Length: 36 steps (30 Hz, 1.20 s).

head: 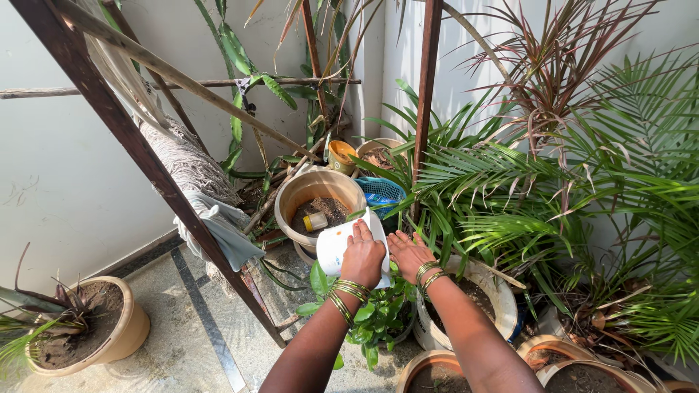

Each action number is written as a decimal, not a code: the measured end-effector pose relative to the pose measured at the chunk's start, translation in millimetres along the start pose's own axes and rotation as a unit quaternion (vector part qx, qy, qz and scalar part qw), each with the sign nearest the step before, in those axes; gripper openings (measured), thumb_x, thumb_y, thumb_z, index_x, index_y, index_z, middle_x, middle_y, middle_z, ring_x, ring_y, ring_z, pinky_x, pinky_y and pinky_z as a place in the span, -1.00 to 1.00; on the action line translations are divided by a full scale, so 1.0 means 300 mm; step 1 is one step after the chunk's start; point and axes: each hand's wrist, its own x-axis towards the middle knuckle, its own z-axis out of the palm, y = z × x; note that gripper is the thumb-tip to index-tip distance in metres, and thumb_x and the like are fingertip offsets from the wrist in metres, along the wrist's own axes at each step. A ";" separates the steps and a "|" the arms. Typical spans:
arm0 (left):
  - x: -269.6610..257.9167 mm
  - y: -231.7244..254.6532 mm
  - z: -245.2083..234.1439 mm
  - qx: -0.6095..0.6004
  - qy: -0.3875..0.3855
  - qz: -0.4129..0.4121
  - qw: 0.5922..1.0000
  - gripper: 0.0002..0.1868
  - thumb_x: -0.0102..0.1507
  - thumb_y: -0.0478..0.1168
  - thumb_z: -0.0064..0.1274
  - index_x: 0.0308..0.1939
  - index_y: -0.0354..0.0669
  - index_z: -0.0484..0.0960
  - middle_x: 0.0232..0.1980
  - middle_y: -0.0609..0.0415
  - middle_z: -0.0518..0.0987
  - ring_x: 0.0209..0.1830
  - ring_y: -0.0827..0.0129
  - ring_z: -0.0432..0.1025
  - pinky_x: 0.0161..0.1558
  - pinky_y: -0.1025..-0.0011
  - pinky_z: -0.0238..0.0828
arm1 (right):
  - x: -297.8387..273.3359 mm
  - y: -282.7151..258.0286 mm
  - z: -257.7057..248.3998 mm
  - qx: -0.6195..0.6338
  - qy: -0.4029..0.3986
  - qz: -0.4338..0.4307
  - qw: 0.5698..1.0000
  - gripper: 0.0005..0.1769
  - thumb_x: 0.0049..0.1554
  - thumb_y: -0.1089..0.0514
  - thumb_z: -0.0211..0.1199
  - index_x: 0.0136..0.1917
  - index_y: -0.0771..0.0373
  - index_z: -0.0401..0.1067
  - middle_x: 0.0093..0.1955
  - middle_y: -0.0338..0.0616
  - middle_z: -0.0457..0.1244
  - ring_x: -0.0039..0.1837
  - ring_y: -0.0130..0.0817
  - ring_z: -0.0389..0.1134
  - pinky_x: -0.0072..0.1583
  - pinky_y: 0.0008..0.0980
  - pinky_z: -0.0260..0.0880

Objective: The person repeatedly scoops water from a white bucket using a small white pitcher and pours it into several potted plants on a balcony. The person moves between different pots, including a large palm and smaller leafy plants, refilling the pitcher from the bucket as needed.

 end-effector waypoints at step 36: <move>-0.039 0.176 -0.123 -0.162 0.056 -0.044 0.984 -0.30 -0.24 -0.01 0.54 -0.12 -0.27 0.67 0.40 -0.70 0.20 0.35 -0.33 0.31 0.08 0.05 0.51 | -0.267 0.181 -0.149 -0.042 0.057 0.048 0.996 -0.23 0.24 0.11 -0.07 0.66 0.08 -0.21 0.72 -0.24 -0.21 0.70 -0.28 -0.25 0.61 0.03 -0.35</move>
